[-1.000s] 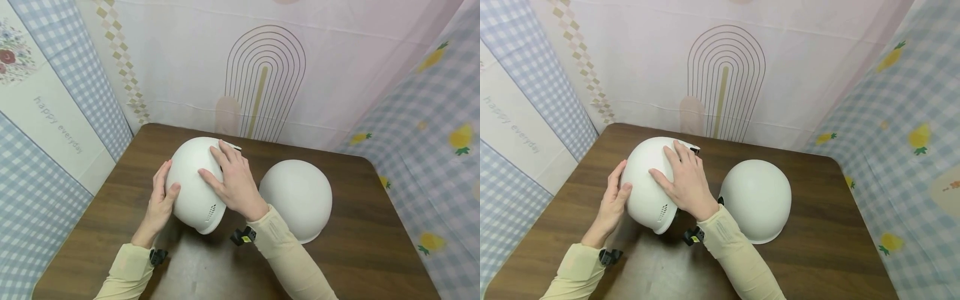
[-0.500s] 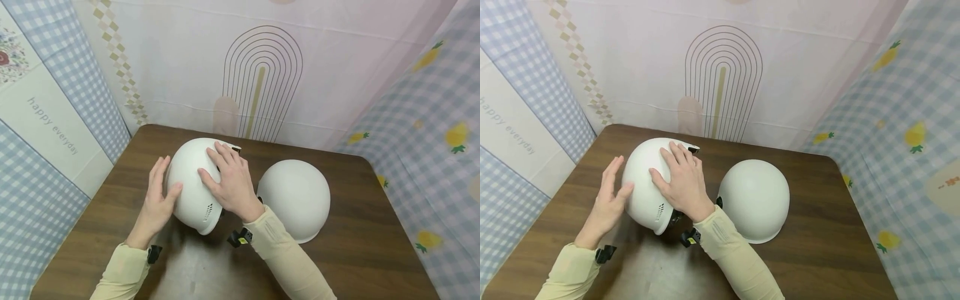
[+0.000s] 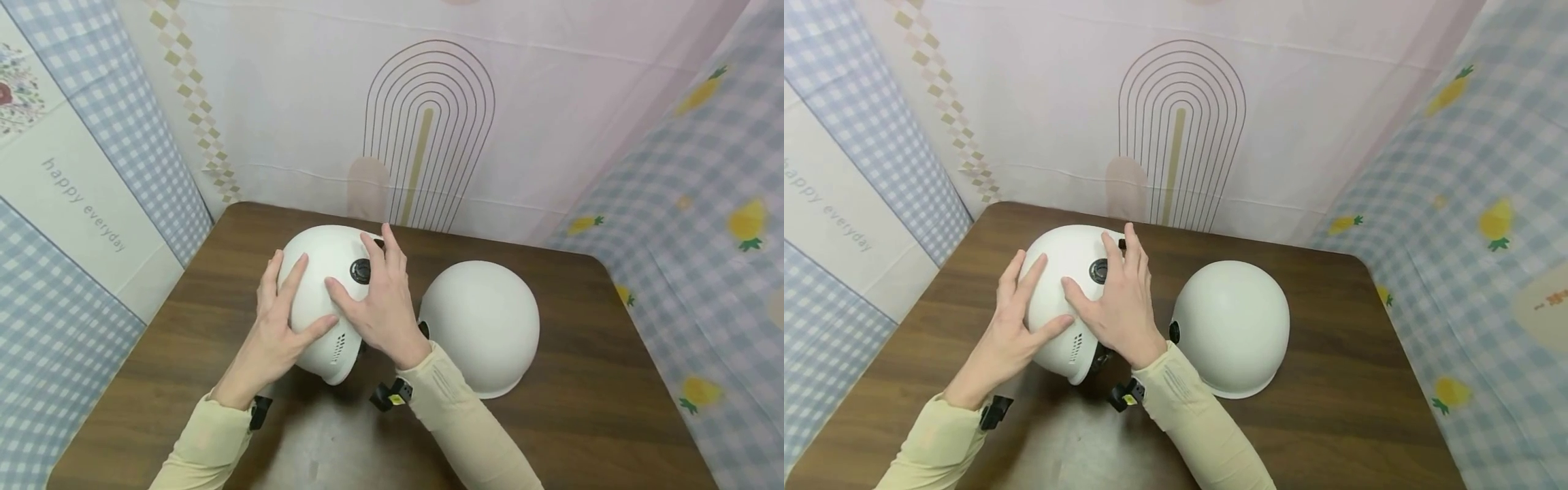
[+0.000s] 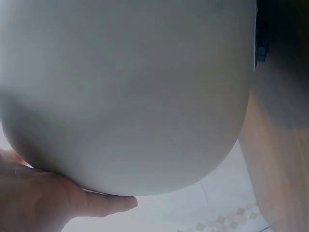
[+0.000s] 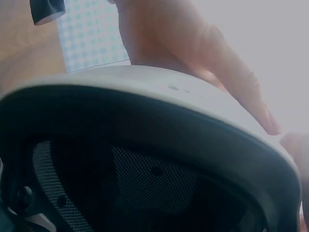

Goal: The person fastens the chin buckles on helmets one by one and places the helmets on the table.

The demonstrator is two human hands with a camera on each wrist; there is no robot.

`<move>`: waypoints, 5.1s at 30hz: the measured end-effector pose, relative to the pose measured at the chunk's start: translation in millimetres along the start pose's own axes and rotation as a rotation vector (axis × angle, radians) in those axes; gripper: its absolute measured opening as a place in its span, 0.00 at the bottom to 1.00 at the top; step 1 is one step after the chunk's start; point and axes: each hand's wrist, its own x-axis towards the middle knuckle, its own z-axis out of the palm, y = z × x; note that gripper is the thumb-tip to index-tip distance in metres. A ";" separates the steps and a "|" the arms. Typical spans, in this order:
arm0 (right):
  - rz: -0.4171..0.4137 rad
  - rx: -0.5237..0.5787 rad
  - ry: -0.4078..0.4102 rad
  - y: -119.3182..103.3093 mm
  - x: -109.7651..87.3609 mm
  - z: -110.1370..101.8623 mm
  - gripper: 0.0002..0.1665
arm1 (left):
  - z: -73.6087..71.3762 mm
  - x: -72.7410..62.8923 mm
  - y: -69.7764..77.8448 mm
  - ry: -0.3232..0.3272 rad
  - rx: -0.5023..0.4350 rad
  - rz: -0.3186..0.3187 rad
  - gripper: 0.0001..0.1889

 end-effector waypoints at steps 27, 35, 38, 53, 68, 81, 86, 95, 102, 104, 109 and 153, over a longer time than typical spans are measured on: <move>0.036 0.140 -0.093 -2.5 0.3 12.6 0.36 | -3.5 -3.4 -13.3 -0.005 -0.075 -0.091 0.46; -0.005 0.174 -0.063 -7.8 6.0 21.7 0.33 | 2.8 -4.3 -23.8 0.055 -0.191 -0.087 0.43; -0.018 0.158 -0.049 -9.8 8.4 22.8 0.32 | 2.5 -4.0 -24.5 0.068 -0.204 -0.080 0.42; -0.094 0.042 -0.218 -11.9 14.4 18.7 0.33 | -2.5 -10.9 -26.2 0.073 -0.231 -0.173 0.45; -0.069 0.044 -0.218 -21.8 11.3 23.6 0.34 | -9.5 -8.8 -16.2 0.054 -0.149 -0.153 0.45; 0.185 0.069 -0.311 20.6 -0.9 12.3 0.38 | -22.0 -11.6 -30.6 0.114 -0.260 -0.196 0.41; 0.251 -0.055 -0.426 39.5 -13.9 23.2 0.43 | -25.4 -10.7 -30.1 0.125 -0.244 -0.171 0.43; 0.297 -0.080 -0.486 56.4 -27.7 31.6 0.44 | -26.4 -10.8 -27.6 0.110 -0.206 -0.176 0.42; 0.292 -0.049 -0.491 59.2 -31.5 33.4 0.43 | -28.2 -11.6 -31.2 0.113 -0.263 -0.173 0.39; 0.281 -0.042 -0.501 59.3 -31.9 34.4 0.43 | -28.8 -12.5 -33.3 0.112 -0.297 -0.180 0.38; 0.275 -0.053 -0.501 58.9 -32.6 35.2 0.43 | -31.4 -13.7 -37.5 0.103 -0.351 -0.208 0.37; 0.189 -0.110 -0.441 52.8 -30.3 22.4 0.30 | -21.2 -26.8 -54.9 0.100 -0.721 -0.289 0.25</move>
